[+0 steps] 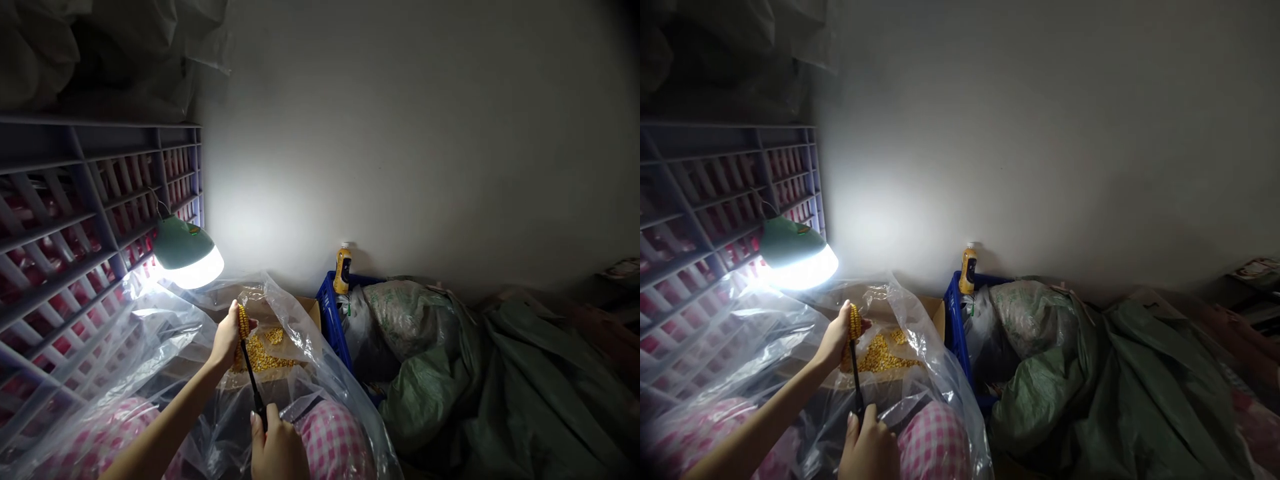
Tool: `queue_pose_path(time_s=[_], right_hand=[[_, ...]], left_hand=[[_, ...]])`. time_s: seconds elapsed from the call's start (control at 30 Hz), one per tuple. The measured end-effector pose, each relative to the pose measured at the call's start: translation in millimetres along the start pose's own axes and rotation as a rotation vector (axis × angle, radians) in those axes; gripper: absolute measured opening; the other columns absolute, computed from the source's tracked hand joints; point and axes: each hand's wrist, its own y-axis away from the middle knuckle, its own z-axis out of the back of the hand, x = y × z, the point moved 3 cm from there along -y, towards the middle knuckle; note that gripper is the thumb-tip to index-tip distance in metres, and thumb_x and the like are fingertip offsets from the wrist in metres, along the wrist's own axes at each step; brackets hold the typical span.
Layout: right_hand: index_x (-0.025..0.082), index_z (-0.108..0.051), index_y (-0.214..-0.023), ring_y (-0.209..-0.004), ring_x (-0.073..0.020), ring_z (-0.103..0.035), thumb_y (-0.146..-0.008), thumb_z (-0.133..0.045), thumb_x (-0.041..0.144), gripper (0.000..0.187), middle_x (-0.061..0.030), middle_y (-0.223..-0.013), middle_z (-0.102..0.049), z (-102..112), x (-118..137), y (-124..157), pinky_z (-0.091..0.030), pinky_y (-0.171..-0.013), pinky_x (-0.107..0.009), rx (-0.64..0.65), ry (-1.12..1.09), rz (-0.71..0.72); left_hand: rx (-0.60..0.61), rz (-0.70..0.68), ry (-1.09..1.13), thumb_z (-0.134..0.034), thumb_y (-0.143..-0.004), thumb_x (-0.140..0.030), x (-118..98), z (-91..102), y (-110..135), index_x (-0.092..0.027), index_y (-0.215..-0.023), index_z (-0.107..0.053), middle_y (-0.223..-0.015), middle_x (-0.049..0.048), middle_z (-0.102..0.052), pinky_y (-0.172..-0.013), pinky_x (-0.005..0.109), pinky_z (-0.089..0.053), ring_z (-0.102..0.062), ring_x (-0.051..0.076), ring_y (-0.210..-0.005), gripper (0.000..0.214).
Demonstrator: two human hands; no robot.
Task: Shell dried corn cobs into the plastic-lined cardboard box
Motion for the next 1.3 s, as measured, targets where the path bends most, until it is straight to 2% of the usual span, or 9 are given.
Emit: queue_pose_path(time_s=[0.17,0.27,0.43,0.53,0.67,0.8,1.03,1.13,1.3], right_hand=[[0.020,-0.046,-0.066,-0.027,-0.0088,-0.032,-0.084,-0.032,0.050,0.038,0.0062,-0.038,-0.036,8.0,4.4,-5.4,-0.021,-0.032,-0.019,0.400,-0.573,-0.222],[0.019,-0.046,-0.075,-0.023,-0.0060,-0.026,-0.085,-0.025,0.054,0.042,0.0077,-0.042,-0.038,10.3,9.0,-1.3,-0.020,-0.027,-0.018,0.602,-0.778,-0.336],[0.017,-0.054,-0.081,-0.053,-0.0176,-0.059,-0.088,-0.035,0.032,0.026,-0.0062,-0.065,-0.060,23.9,19.1,6.1,-0.039,-0.046,-0.024,0.264,-0.187,-0.063],[0.016,-0.056,-0.086,-0.072,-0.0246,-0.063,-0.088,-0.033,0.026,0.024,-0.0117,-0.074,-0.063,22.4,24.8,8.9,-0.042,-0.056,-0.028,0.192,-0.023,0.017],[0.019,-0.047,-0.076,-0.033,-0.0106,-0.045,-0.087,-0.029,0.041,0.030,0.0020,-0.053,-0.048,10.9,21.2,3.8,-0.033,-0.033,-0.020,0.457,-0.485,-0.160],[0.020,-0.042,-0.078,-0.027,-0.0064,-0.032,-0.088,-0.022,0.046,0.034,0.0063,-0.050,-0.040,4.8,20.1,3.1,-0.030,-0.030,-0.019,0.712,-0.824,-0.346],[0.017,-0.054,-0.082,-0.068,-0.0244,-0.062,-0.087,-0.034,0.030,0.024,-0.0108,-0.069,-0.060,17.6,28.7,6.1,-0.040,-0.055,-0.030,0.178,0.006,0.052],[0.018,-0.052,-0.078,-0.052,-0.0183,-0.058,-0.087,-0.034,0.035,0.026,-0.0049,-0.061,-0.056,15.5,26.8,2.0,-0.038,-0.047,-0.026,0.276,-0.169,-0.010],[0.020,-0.043,-0.076,-0.026,-0.0066,-0.034,-0.085,-0.027,0.055,0.039,0.0071,-0.047,-0.040,4.9,19.6,-5.5,-0.030,-0.030,-0.018,0.691,-0.760,-0.315]], left_hand=[[0.050,0.075,0.131,-0.041,-0.071,-0.063,5.3,-1.8,-5.6,-0.012,-0.060,-0.063,-0.066,0.0124,-0.069,-0.067,0.029,-0.049,-0.065,0.021,-0.065,0.057],[0.069,0.101,0.201,-0.043,-0.073,-0.060,6.3,-4.0,-6.9,-0.013,-0.060,-0.061,-0.063,0.0115,-0.068,-0.065,0.028,-0.050,-0.065,0.021,-0.063,0.052],[0.021,0.123,0.266,-0.039,-0.079,-0.053,3.6,-3.4,-4.1,-0.012,-0.061,-0.059,-0.056,0.0094,-0.066,-0.063,0.026,-0.051,-0.064,0.018,-0.058,0.049],[0.003,0.111,0.234,-0.038,-0.077,-0.057,0.8,1.4,-3.1,-0.011,-0.061,-0.060,-0.056,0.0095,-0.065,-0.058,0.026,-0.050,-0.064,0.018,-0.057,0.053],[-0.007,0.149,0.184,-0.037,-0.076,-0.059,1.2,6.5,-3.7,-0.011,-0.063,-0.059,-0.057,0.0103,-0.066,-0.052,0.028,-0.049,-0.064,0.020,-0.057,0.055],[-0.004,0.124,0.272,-0.038,-0.079,-0.055,1.7,5.5,-5.4,-0.013,-0.066,-0.057,-0.055,0.0087,-0.065,-0.062,0.028,-0.051,-0.064,0.019,-0.058,0.048],[-0.029,0.120,0.245,-0.038,-0.078,-0.055,1.2,7.2,-4.3,-0.013,-0.069,-0.056,-0.054,0.0070,-0.064,-0.060,0.029,-0.051,-0.065,0.019,-0.058,0.047],[-0.021,0.112,0.254,-0.039,-0.077,-0.056,3.5,8.4,-6.3,-0.013,-0.067,-0.057,-0.053,0.0069,-0.063,-0.059,0.029,-0.050,-0.064,0.019,-0.057,0.048],[-0.031,0.109,0.191,-0.040,-0.074,-0.060,2.9,8.7,-6.6,-0.012,-0.066,-0.057,-0.056,0.0090,-0.065,-0.051,0.026,-0.046,-0.064,0.020,-0.057,0.051]])
